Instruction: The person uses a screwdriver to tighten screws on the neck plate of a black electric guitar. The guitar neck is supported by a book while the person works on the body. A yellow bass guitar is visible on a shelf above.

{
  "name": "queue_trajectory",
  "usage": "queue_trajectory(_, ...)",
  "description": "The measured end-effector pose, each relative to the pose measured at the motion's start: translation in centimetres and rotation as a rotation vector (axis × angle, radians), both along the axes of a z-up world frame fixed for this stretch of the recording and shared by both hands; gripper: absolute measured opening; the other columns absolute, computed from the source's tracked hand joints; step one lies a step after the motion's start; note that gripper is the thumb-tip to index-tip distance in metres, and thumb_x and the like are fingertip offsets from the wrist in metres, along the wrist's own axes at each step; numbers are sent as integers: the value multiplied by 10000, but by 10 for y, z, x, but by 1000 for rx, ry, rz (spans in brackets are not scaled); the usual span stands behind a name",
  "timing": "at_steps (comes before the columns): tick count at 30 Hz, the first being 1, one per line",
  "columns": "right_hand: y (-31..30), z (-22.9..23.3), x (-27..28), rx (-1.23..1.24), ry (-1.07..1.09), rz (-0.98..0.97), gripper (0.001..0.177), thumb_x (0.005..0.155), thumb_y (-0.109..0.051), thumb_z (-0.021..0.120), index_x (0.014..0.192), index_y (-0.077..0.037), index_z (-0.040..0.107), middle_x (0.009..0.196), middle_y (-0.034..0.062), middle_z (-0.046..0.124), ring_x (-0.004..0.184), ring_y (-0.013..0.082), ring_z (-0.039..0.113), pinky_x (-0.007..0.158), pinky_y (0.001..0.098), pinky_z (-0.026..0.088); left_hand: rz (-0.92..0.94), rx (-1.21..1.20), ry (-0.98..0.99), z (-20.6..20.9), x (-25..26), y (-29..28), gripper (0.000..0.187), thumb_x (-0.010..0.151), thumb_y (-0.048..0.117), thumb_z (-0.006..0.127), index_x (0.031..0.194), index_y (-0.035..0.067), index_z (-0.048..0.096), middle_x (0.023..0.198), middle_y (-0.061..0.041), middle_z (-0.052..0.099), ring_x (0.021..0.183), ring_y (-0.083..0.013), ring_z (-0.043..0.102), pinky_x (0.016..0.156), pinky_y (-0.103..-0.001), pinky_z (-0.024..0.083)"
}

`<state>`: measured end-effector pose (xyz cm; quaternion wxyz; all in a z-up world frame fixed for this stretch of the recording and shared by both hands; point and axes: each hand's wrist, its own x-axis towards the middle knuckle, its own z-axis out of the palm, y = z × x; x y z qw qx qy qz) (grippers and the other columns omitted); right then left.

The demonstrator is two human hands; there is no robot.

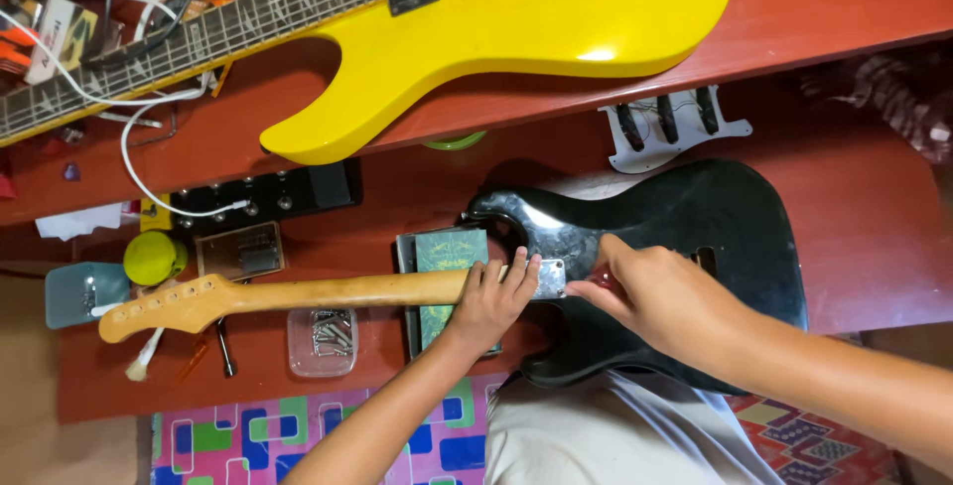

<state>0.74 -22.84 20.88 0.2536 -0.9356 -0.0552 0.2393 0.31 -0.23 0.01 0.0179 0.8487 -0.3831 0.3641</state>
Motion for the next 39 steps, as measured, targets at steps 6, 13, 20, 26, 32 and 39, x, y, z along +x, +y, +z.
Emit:
queue_trajectory(6, 8, -61, -38, -110, -368, -35, 362, 936, -586, 607, 852, -239, 543, 527, 46, 659, 570, 284, 717, 579, 411, 556, 13, 12, 36, 8, -5, 0, 304, 1004, 5, 489, 1227, 82, 681, 1142, -161, 685, 769, -308, 585, 713, -434, 519)
queue_trajectory(13, 3, -37, -32, 156, -422, -8, 94, 933, -304, 669, 1011, -251, 664, 735, 11, 761, 736, 233, 766, 634, 382, 599, 4, 26, 22, 19, -5, 1, 309, 999, 5, 479, 1213, 89, 685, 1117, -162, 686, 728, -299, 562, 685, -422, 507)
queue_trajectory(20, -10, 11, -19, 269, -68, -11, 162, 922, -163, 651, 1038, -118, 755, 810, 130, 796, 777, 302, 800, 699, 388, 640, -1, 3, 18, 17, -5, 0, 300, 996, -3, 480, 1204, 70, 682, 1117, -180, 680, 725, -311, 553, 681, -428, 505)
queue_trajectory(26, -4, -34, -25, 212, -320, -95, 235, 868, -289, 775, 771, -94, 687, 604, 73, 693, 569, 258, 693, 561, 326, 548, 7, 4, -5, 23, -5, -1, 291, 1000, -2, 486, 1196, 78, 687, 1118, -167, 685, 725, -298, 553, 692, -424, 514)
queue_trajectory(32, 11, -40, -20, -9, -519, -93, 410, 942, -416, 690, 631, -169, 587, 479, -22, 542, 466, 169, 556, 502, 268, 441, -5, -9, -2, 20, -5, 0, 299, 998, -4, 484, 1216, 72, 675, 1123, -173, 678, 722, -301, 553, 679, -423, 508)
queue_trajectory(39, -4, -68, -25, 395, -450, -212, 255, 963, -332, 674, 764, -178, 714, 866, -29, 743, 771, 247, 732, 665, 334, 559, -22, -16, 15, 23, -5, 3, 319, 982, -21, 499, 1226, 100, 667, 1123, -164, 675, 734, -301, 553, 683, -413, 499)
